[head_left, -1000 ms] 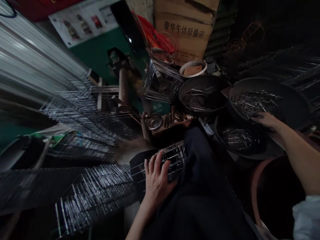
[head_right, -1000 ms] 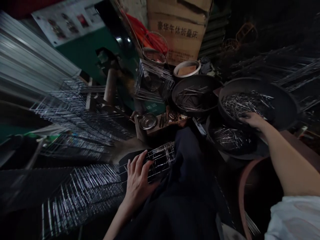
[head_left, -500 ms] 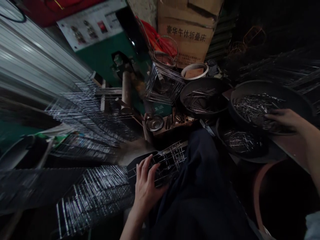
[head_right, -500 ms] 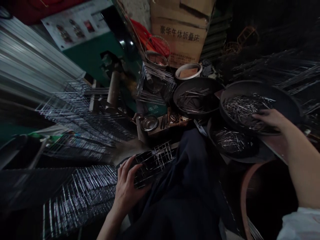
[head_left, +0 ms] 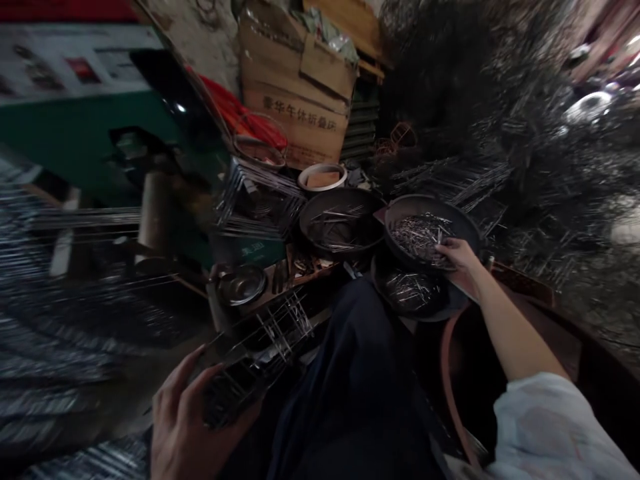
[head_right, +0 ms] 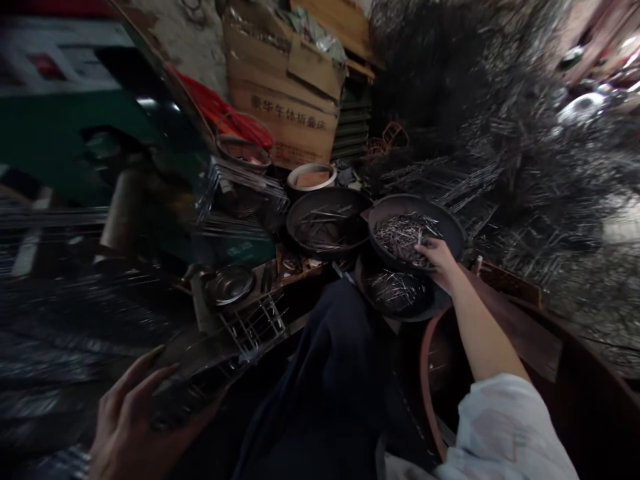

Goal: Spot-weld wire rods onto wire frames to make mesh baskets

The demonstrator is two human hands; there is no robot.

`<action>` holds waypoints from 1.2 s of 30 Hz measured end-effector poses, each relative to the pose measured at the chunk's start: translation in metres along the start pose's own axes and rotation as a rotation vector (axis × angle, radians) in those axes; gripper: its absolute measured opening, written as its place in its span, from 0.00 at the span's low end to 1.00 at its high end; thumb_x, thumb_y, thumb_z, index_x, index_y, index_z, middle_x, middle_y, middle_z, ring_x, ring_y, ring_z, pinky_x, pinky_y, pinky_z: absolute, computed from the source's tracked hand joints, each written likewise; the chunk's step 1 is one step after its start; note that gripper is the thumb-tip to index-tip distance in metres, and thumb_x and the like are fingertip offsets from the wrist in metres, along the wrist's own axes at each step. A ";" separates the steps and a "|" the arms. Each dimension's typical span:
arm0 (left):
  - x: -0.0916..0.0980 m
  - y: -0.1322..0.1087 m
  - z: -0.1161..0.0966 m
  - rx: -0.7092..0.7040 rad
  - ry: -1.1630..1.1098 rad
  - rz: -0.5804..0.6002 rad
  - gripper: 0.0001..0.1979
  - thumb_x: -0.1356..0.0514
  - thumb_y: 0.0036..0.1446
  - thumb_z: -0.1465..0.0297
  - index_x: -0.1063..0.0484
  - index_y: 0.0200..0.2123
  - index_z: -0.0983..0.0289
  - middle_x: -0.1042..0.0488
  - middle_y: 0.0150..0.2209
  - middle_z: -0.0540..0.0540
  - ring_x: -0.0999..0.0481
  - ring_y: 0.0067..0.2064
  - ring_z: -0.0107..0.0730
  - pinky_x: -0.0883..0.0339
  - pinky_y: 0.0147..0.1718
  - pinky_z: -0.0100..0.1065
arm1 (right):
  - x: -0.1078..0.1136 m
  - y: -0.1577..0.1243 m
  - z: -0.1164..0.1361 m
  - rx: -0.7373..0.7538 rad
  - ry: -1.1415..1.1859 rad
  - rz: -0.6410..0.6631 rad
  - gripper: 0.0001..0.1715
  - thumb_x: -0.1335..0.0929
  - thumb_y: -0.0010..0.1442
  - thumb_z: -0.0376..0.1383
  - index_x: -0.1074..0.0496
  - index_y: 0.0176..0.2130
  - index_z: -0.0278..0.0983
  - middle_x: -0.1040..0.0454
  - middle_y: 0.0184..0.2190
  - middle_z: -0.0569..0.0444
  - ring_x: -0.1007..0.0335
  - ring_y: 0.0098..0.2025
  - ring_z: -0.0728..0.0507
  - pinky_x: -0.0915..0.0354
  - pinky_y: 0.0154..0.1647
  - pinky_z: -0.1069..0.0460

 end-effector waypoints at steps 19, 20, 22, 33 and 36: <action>-0.063 0.008 0.047 0.069 -0.114 0.206 0.32 0.29 0.45 0.64 0.36 0.52 0.63 0.38 0.62 0.66 0.36 0.63 0.52 0.34 0.59 0.52 | -0.248 -0.202 0.136 0.108 0.301 0.943 0.19 0.27 0.60 0.47 0.26 0.42 0.35 0.22 0.32 0.48 0.26 0.26 0.47 0.29 0.26 0.54; -0.065 0.008 0.052 0.080 -0.128 0.215 0.33 0.29 0.44 0.64 0.36 0.52 0.62 0.39 0.63 0.66 0.37 0.64 0.52 0.35 0.60 0.52 | -0.262 -0.214 0.148 0.152 0.283 1.019 0.19 0.28 0.62 0.47 0.25 0.44 0.35 0.21 0.35 0.46 0.23 0.30 0.44 0.26 0.30 0.52; -0.066 0.008 0.062 0.095 -0.147 0.220 0.34 0.28 0.42 0.64 0.36 0.52 0.62 0.39 0.63 0.67 0.38 0.65 0.54 0.37 0.61 0.54 | -0.286 -0.237 0.173 0.291 0.213 1.153 0.18 0.30 0.64 0.46 0.24 0.47 0.37 0.21 0.40 0.46 0.22 0.38 0.41 0.25 0.40 0.49; -0.077 0.002 0.101 0.212 -0.300 0.209 0.38 0.26 0.38 0.62 0.36 0.53 0.63 0.39 0.62 0.69 0.37 0.65 0.55 0.36 0.59 0.54 | -0.347 -0.303 0.225 1.068 0.032 1.081 0.13 0.35 0.68 0.31 0.27 0.50 0.43 0.23 0.39 0.51 0.28 0.41 0.42 0.31 0.45 0.45; -0.082 0.002 0.108 0.240 -0.335 0.203 0.38 0.26 0.39 0.62 0.36 0.52 0.62 0.40 0.62 0.69 0.38 0.65 0.55 0.36 0.60 0.54 | -0.336 -0.300 0.233 1.042 0.040 1.064 0.16 0.35 0.67 0.28 0.28 0.52 0.44 0.23 0.40 0.51 0.28 0.41 0.41 0.31 0.45 0.44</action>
Point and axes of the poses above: each hand's wrist, its own y-axis towards the middle knuckle, its own x-axis out of the back of the hand, z = x × y, the point moved 9 cm from there along y, towards the middle knuckle
